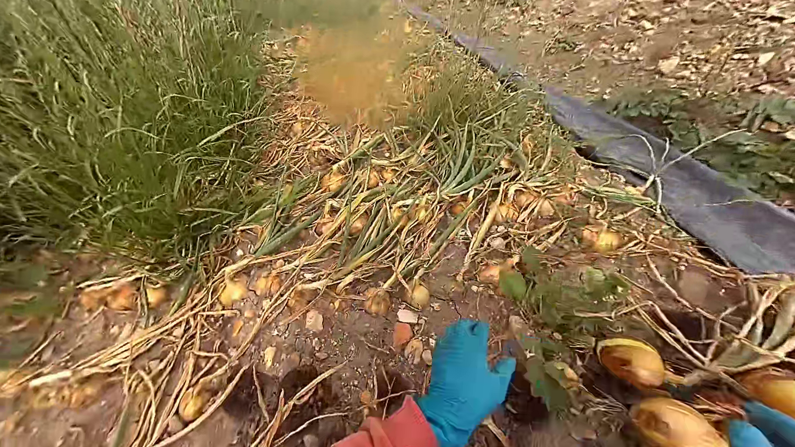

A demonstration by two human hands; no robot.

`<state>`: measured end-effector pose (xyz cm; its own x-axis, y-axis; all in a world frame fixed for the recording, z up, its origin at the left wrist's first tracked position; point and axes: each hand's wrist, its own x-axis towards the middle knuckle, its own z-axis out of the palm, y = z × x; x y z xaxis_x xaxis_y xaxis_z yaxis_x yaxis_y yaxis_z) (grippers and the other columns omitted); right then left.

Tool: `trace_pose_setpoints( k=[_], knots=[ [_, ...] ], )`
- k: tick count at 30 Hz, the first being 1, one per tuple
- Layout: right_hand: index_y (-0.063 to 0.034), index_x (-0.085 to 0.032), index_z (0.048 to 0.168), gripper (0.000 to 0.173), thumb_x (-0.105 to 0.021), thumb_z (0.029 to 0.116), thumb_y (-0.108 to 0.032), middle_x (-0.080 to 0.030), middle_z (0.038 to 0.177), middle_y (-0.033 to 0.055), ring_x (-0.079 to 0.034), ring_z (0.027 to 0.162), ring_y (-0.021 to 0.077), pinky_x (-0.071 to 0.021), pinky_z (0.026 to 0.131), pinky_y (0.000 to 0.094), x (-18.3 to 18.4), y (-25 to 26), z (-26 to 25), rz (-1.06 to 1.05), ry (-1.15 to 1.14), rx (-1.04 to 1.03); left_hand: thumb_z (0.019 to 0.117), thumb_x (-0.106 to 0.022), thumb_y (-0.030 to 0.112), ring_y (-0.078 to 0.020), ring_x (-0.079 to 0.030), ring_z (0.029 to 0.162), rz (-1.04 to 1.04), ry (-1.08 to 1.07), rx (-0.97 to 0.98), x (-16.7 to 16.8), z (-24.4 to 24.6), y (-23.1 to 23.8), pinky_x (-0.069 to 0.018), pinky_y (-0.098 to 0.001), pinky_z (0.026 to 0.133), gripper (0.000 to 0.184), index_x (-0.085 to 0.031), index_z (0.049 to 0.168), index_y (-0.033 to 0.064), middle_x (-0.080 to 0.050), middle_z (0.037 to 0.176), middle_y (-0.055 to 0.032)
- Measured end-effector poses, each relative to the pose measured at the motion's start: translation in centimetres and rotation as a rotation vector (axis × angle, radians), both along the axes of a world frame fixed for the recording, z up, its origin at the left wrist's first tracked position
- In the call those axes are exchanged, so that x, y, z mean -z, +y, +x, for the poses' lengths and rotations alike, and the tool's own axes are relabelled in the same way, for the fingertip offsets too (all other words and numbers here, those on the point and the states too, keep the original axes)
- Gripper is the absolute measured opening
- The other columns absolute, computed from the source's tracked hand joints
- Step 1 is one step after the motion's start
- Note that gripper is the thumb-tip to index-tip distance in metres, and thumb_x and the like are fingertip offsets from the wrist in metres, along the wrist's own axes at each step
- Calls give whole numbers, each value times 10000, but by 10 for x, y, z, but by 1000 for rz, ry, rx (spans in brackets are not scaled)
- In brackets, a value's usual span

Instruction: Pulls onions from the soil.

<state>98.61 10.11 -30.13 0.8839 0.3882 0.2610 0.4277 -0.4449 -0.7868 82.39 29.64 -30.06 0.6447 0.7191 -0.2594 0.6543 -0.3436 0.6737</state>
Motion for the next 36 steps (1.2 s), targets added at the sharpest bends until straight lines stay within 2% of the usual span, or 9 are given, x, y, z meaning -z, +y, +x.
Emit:
trace_pose_setpoints(
  k=[3,6,13,21,23,25,28,31,36],
  knots=[
    [132,-597,1302,461,-663,954,-163,-455,1434,423,-424,1370,582,-339,1106,706,108,89,1,-268,-13,-125,978,-673,292,-425,-411,1447,159,277,-347,57,-57,108,-326,-555,1199,633,-485,1487,-35,-464,1521,-280],
    [73,-615,1325,506,-632,957,-274,-483,1461,369,-444,1377,565,-366,1091,705,163,118,1,-372,-138,0,980,-649,208,-423,-506,1359,102,358,-245,94,-48,163,-427,-583,1121,416,-637,1324,-25,-557,1419,-262],
    [32,-631,1336,564,-538,983,-398,-520,1429,363,-466,1354,570,-352,1097,689,180,110,5,-372,-141,32,1084,-531,258,-332,-657,1103,-219,-130,-493,101,-36,164,-503,-521,992,341,-671,1252,-4,-700,1127,-220],
    [46,-645,1310,592,-534,969,-425,-541,1383,386,-489,1310,595,-358,1084,691,174,114,2,-375,-143,70,1059,-503,110,-29,-372,438,-432,-394,-930,69,-97,90,-324,-195,423,248,-632,862,34,-496,603,43],
    [35,-652,1307,604,-515,965,-442,-553,1377,377,-501,1302,591,-366,1071,695,174,111,-2,-391,-134,93,1032,-581,110,-44,-468,553,-158,-255,-923,59,-127,106,-410,-229,544,157,-671,958,5,-561,695,14],
    [29,-656,1304,610,-506,966,-455,-562,1367,374,-508,1293,592,-374,1059,698,173,110,-2,-396,-136,92,969,-705,144,-226,-663,961,16,-86,-734,65,-132,162,-544,-416,891,282,-671,1177,-43,-683,1048,-158],
    [11,-657,1312,627,-490,962,-481,-558,1377,368,-501,1300,589,-369,1062,694,176,114,0,-384,-132,103,925,-746,354,-368,-553,1330,13,426,-374,79,-106,217,-451,-547,1107,602,-591,1374,-16,-571,1413,-236],
    [13,-646,1323,608,-489,966,-453,-546,1383,375,-482,1323,584,-343,1076,707,173,113,-1,-396,-98,94,993,-651,253,-408,-566,1303,54,562,-331,84,-86,216,-469,-581,1068,403,-649,1295,-14,-598,1369,-253],
    [33,-624,1331,602,-488,963,-422,-523,1389,396,-443,1335,615,-316,1062,751,168,116,-1,-377,-76,78,1097,-485,188,-371,-636,1049,-116,-42,-601,106,-97,218,-505,-552,928,336,-589,1320,-42,-659,1159,-268]
  ],
)
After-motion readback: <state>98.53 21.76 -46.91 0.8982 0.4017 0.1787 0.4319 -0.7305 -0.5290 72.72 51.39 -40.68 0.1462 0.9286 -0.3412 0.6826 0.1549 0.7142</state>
